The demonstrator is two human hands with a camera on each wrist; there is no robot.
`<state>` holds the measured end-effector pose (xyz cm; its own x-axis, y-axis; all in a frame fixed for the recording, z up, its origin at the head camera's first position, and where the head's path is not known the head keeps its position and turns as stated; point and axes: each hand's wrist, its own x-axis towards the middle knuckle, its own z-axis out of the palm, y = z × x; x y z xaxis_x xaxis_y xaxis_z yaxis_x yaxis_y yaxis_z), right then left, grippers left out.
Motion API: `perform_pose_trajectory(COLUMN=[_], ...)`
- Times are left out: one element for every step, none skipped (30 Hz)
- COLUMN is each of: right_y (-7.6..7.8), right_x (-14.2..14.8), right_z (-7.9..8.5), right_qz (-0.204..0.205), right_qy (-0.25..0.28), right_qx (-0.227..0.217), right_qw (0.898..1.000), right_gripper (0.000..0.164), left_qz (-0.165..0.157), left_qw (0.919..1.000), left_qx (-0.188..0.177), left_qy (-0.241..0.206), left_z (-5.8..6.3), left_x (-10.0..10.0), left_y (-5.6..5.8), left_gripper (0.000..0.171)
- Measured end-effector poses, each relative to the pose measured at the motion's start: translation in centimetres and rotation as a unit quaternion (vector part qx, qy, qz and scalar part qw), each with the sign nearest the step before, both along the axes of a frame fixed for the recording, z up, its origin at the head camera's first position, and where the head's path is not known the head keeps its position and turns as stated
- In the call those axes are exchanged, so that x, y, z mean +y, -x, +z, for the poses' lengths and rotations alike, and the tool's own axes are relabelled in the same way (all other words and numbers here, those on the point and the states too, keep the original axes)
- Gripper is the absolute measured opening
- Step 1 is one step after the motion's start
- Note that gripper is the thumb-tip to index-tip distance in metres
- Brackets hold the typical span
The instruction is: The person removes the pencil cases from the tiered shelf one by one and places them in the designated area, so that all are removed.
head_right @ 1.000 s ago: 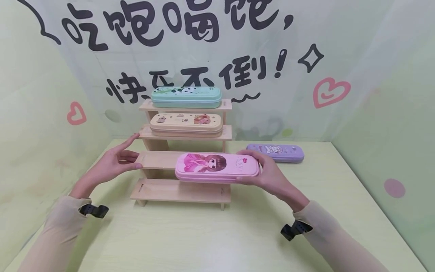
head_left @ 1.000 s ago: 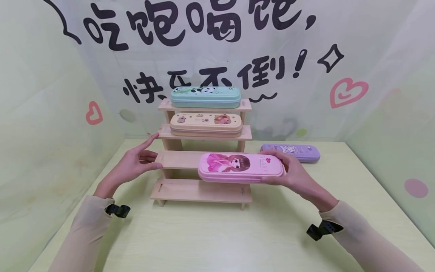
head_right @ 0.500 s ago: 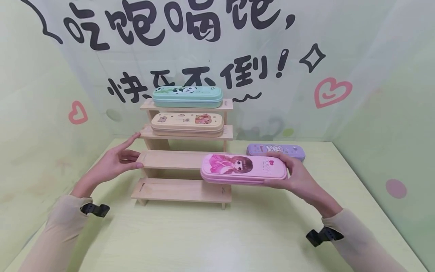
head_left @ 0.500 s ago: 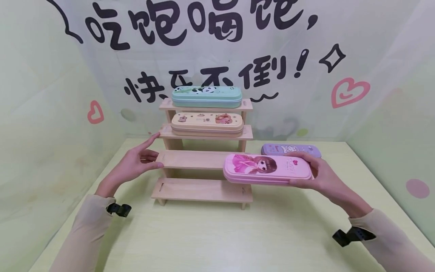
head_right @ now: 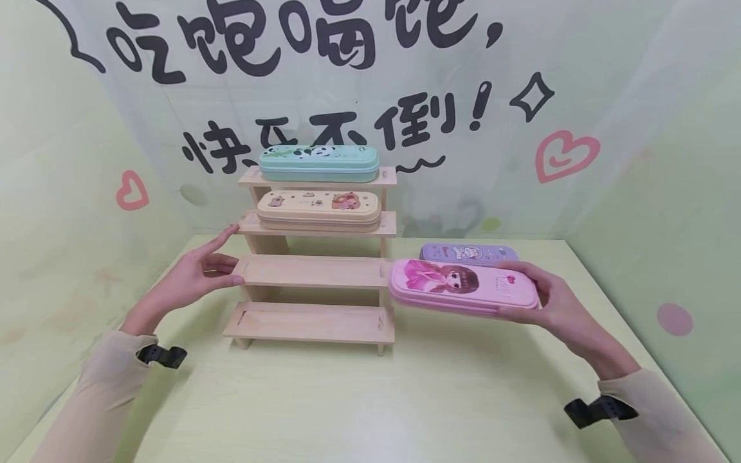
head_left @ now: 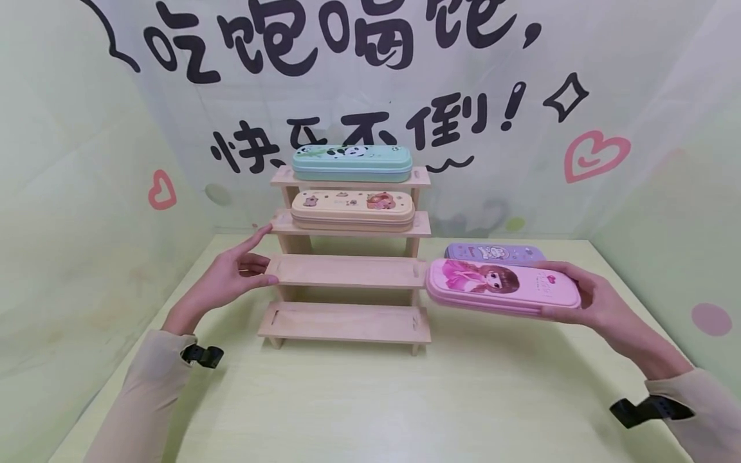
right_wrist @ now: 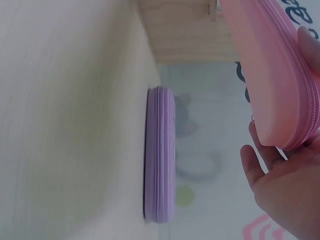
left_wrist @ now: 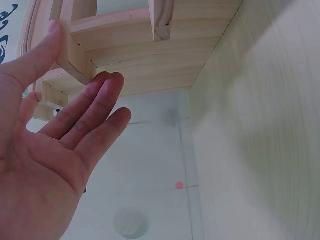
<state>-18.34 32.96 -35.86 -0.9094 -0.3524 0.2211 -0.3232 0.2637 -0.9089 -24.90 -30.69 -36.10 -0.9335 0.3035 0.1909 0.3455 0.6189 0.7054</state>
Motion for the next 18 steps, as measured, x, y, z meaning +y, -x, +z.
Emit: perform_pose_trajectory(right_y=[0.0,0.1,0.2,0.2,0.2,0.2,0.3,0.4,0.5,0.7,0.8,0.9,1.0,1.1,1.2,1.3,1.5,1.6], right_x=[0.4,0.8,1.1,1.6,1.9,2.3,2.6,3.0,3.3,3.6,3.8,4.1,4.3,4.5,4.7,4.8,4.9,5.0], right_z=[-0.1,-0.1,-0.2,-0.3,-0.4,-0.5,-0.6,-0.8,-1.0,-1.2,-1.4,-1.7,-2.0,-2.2,-2.5,-2.8,-3.0,-3.3], right_qz=[0.000,-0.001,-0.003,-0.008,-0.012,-0.018,-0.022,-0.024,-0.025,-0.024,-0.023,-0.020,-0.017,-0.014,-0.013,-0.013,-0.016,-0.020], right_qy=[0.005,0.008,0.007,0.004,-0.002,-0.009,-0.017,-0.021,-0.023,-0.027,-0.029,-0.030,-0.032,-0.035,-0.040,-0.047,-0.052,-0.059], right_qx=[-0.003,-0.007,-0.008,-0.009,-0.008,-0.006,-0.003,-0.001,0.000,0.000,-0.001,-0.004,-0.008,-0.012,-0.015,-0.018,-0.022,-0.025], right_qw=[1.000,1.000,1.000,1.000,1.000,1.000,1.000,0.999,0.999,0.999,0.999,0.999,0.999,0.999,0.999,0.999,0.998,0.998], right_gripper=[0.065,0.064,0.064,0.063,0.063,0.063,0.063,0.063,0.062,0.062,0.061,0.061,0.061,0.060,0.059,0.059,0.058,0.058], left_qz=[0.001,0.001,0.003,0.003,0.004,0.006,0.007,0.008,0.010,0.010,0.009,0.007,0.006,0.005,0.004,0.003,0.003,0.003], left_qw=[1.0000,1.0000,1.0000,1.0000,1.0000,1.0000,0.9999,0.9999,0.9999,0.9999,0.9999,0.9999,1.0000,1.0000,1.0000,1.0000,1.0000,1.0000], left_qx=[0.000,0.000,-0.001,0.000,0.000,0.000,0.001,0.001,0.000,0.000,0.000,0.000,0.000,0.000,0.000,-0.001,-0.003,-0.003], left_qy=[0.000,0.001,0.002,0.003,0.005,0.007,0.009,0.010,0.012,0.011,0.009,0.008,0.007,0.005,0.004,0.002,0.001,0.002], left_z=[0.0,0.0,0.0,0.0,0.0,0.0,0.1,0.1,0.1,0.1,0.2,0.2,0.2,0.3,0.3,0.3,0.3,0.3], left_x=[0.0,-0.1,-0.2,-0.2,-0.2,-0.2,-0.2,-0.2,-0.2,-0.2,-0.2,-0.1,-0.1,-0.1,-0.1,0.0,0.0,0.1], left_y=[0.0,-0.1,-0.1,-0.1,0.0,0.0,0.0,0.0,0.0,-0.1,-0.1,-0.1,-0.1,-0.1,-0.2,-0.2,-0.2,-0.2], left_gripper=[0.105,0.105,0.105,0.105,0.105,0.105,0.106,0.106,0.106,0.106,0.106,0.106,0.106,0.106,0.106,0.106,0.107,0.107])
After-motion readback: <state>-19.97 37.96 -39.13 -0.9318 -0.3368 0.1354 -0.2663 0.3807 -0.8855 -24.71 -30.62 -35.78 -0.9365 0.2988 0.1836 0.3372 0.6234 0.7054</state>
